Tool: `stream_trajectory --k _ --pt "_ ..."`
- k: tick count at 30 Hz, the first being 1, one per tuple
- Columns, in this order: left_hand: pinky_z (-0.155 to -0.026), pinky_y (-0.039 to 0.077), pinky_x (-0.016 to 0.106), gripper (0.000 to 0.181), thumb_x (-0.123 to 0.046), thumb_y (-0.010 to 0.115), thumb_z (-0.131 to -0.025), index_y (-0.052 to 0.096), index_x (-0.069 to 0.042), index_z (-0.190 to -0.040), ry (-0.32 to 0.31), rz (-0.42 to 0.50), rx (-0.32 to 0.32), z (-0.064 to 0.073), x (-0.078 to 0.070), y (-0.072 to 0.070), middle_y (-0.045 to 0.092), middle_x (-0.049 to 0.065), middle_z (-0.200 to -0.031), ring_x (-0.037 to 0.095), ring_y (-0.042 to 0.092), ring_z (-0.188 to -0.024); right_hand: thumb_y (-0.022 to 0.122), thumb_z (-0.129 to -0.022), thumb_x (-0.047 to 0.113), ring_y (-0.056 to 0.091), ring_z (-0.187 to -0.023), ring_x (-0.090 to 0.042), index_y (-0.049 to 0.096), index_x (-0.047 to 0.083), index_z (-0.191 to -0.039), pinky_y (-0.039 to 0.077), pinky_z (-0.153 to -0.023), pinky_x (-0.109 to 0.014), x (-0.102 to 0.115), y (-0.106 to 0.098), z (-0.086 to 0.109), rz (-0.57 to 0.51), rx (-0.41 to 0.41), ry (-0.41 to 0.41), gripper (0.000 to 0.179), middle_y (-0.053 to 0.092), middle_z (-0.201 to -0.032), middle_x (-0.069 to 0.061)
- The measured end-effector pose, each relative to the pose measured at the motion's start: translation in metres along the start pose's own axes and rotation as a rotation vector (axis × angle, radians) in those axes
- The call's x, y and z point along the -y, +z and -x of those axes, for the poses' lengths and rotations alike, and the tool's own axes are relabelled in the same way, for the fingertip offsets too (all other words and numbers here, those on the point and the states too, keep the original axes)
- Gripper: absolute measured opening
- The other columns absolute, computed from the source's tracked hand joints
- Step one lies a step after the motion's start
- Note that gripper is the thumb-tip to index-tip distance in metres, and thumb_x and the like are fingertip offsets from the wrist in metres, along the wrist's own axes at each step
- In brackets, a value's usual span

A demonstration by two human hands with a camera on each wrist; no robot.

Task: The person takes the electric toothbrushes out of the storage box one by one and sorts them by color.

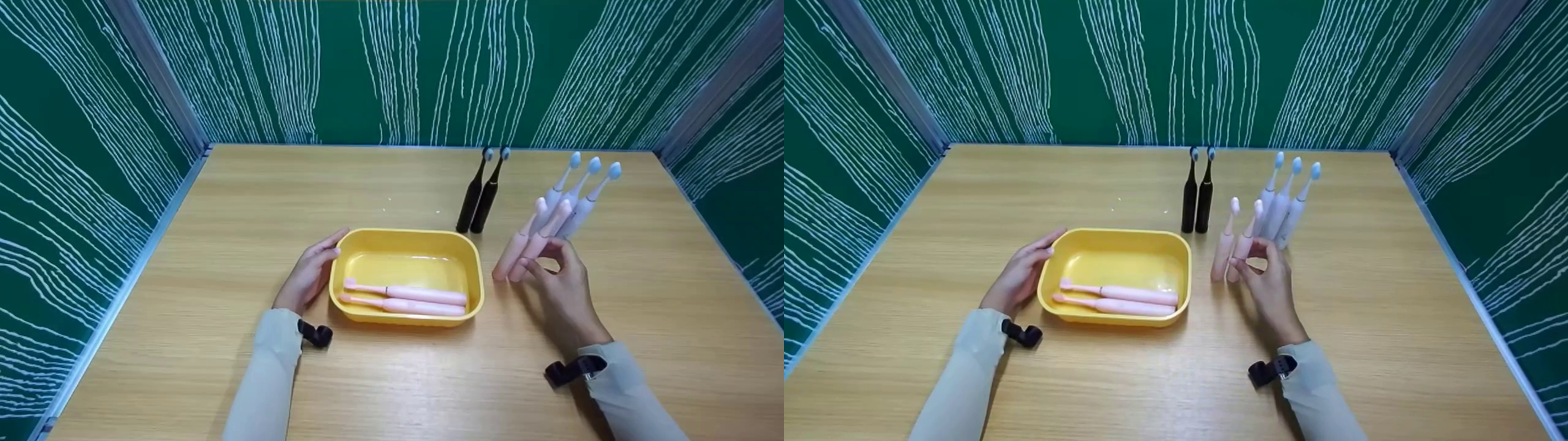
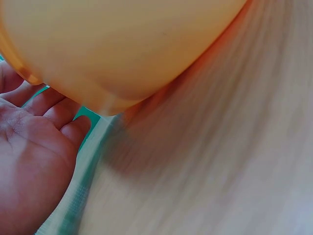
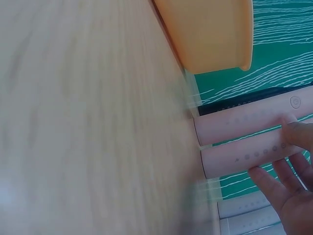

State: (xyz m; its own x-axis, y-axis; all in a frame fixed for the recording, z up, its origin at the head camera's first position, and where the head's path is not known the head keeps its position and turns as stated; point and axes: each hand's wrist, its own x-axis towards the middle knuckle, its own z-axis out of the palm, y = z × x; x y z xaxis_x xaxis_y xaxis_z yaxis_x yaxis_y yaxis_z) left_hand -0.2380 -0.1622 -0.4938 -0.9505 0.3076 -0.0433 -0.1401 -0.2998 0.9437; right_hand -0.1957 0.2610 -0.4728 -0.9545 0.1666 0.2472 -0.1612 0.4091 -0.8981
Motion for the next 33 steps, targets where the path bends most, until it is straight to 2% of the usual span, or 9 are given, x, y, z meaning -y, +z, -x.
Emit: stream_trajectory --k 3,6,14,18,24,28,33 --pt "-0.122 0.019 0.038 0.052 -0.002 0.037 -0.097 0.029 0.004 -0.148 0.002 -0.01 0.008 0.0 0.0 0.0 0.022 0.015 -0.159 0.026 0.02 -0.147 0.071 -0.083 0.002 0.055 -0.099 0.0 0.051 -0.005 -0.119 0.049 -0.079 -0.009 0.003 0.001 -0.001 -0.001 -0.019 -0.045 0.042 0.056 -0.1 0.011" --pt "-0.121 0.019 0.038 0.052 -0.003 0.037 -0.097 0.03 0.004 -0.148 0.001 -0.006 0.003 0.0 0.0 0.0 0.023 0.014 -0.159 0.025 0.021 -0.147 0.071 -0.083 0.002 0.055 -0.098 0.001 0.05 -0.005 -0.119 0.049 -0.079 -0.009 0.002 0.002 -0.001 0.007 -0.018 -0.058 0.042 0.057 -0.099 0.012" --pt "-0.121 0.02 0.038 0.053 -0.003 0.038 -0.097 0.029 0.004 -0.148 -0.01 0.005 -0.011 0.0 -0.001 0.001 0.023 0.015 -0.159 0.026 0.021 -0.147 0.07 -0.086 0.014 0.055 -0.101 -0.001 0.05 0.001 -0.123 0.047 -0.088 -0.017 -0.007 0.001 -0.004 0.02 -0.005 -0.031 0.044 0.058 -0.103 0.008" --pt "-0.121 0.021 0.038 0.053 -0.002 0.037 -0.096 0.03 0.004 -0.148 -0.011 0.013 -0.018 -0.001 0.0 0.001 0.023 0.015 -0.158 0.026 0.023 -0.146 0.07 -0.086 0.015 0.054 -0.103 -0.002 0.049 0.002 -0.125 0.048 -0.088 -0.014 -0.008 0.001 -0.004 0.019 0.005 -0.028 0.046 0.057 -0.106 0.005" --pt "-0.121 0.022 0.038 0.052 -0.001 0.037 -0.096 0.03 0.004 -0.148 -0.008 0.019 -0.015 0.0 0.0 0.001 0.023 0.015 -0.158 0.027 0.024 -0.146 0.069 -0.088 0.025 0.052 -0.108 -0.004 0.049 0.006 -0.129 0.048 -0.093 -0.019 -0.006 -0.001 -0.001 0.044 0.03 0.001 0.05 0.057 -0.114 -0.001" --pt "-0.121 0.022 0.038 0.052 -0.002 0.037 -0.096 0.03 0.003 -0.148 -0.009 0.017 -0.015 0.001 -0.001 0.001 0.024 0.015 -0.158 0.026 0.023 -0.146 0.07 -0.087 0.02 0.052 -0.107 -0.004 0.049 0.006 -0.13 0.048 -0.088 -0.013 -0.005 0.0 -0.001 0.027 0.022 0.009 0.05 0.057 -0.112 0.002" --pt "-0.121 0.021 0.038 0.053 -0.001 0.037 -0.096 0.028 0.004 -0.148 -0.004 0.025 -0.011 0.001 -0.001 0.001 0.024 0.017 -0.158 0.026 0.023 -0.146 0.07 -0.085 0.006 0.054 -0.102 -0.003 0.05 -0.003 -0.127 0.05 -0.084 -0.01 0.007 0.001 0.002 -0.027 0.008 -0.017 0.047 0.057 -0.105 0.006"
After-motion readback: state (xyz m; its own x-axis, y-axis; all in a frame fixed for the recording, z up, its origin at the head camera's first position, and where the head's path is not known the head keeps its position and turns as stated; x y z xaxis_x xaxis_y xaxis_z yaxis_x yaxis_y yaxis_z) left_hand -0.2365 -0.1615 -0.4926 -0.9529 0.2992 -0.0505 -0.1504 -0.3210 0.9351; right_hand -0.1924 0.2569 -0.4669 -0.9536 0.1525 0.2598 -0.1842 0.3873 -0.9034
